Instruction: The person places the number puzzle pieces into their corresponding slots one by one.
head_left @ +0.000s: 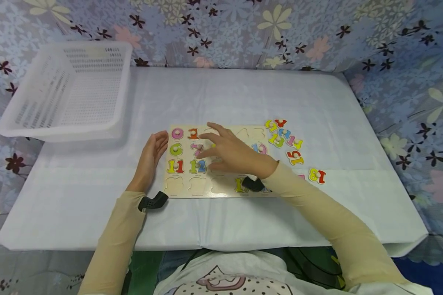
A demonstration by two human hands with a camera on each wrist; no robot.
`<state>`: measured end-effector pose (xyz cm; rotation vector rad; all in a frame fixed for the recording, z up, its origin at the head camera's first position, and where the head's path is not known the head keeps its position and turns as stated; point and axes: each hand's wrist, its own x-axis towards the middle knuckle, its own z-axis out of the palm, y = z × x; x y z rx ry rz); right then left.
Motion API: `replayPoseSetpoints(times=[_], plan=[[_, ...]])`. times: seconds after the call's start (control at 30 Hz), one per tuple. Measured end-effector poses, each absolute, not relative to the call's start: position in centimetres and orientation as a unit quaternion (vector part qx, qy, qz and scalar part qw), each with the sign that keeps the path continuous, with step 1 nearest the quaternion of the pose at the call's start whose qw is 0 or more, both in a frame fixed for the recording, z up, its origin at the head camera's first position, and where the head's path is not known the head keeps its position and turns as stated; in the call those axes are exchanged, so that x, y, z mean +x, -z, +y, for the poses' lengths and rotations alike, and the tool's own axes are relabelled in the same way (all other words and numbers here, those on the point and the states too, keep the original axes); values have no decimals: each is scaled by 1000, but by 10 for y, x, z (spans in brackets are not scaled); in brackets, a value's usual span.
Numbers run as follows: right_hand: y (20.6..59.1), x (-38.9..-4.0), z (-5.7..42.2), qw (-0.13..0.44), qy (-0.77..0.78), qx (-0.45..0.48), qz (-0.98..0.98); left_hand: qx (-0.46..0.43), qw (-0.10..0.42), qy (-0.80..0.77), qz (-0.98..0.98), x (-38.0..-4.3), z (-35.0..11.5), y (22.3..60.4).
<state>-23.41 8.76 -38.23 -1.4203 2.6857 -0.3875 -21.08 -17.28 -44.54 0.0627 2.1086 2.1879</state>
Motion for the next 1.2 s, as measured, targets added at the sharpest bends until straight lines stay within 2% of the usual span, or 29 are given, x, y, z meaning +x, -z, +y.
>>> replayPoseSetpoints(times=[0.37, 0.67, 0.83, 1.07, 1.2], plan=[[399, -204, 218, 40, 176, -325, 928, 26, 50, -718, 694, -208, -173, 445], [395, -180, 309, -16, 146, -252, 957, 26, 46, -710, 702, -207, -173, 445], [401, -168, 329, -13, 137, -225, 965, 23, 44, -703, 709, -208, -172, 446], [409, -164, 336, 34, 141, -194, 970, 24, 44, -707, 706, -208, -170, 446], [413, -164, 338, 32, 142, -179, 973, 25, 44, -716, 697, -208, -167, 446]])
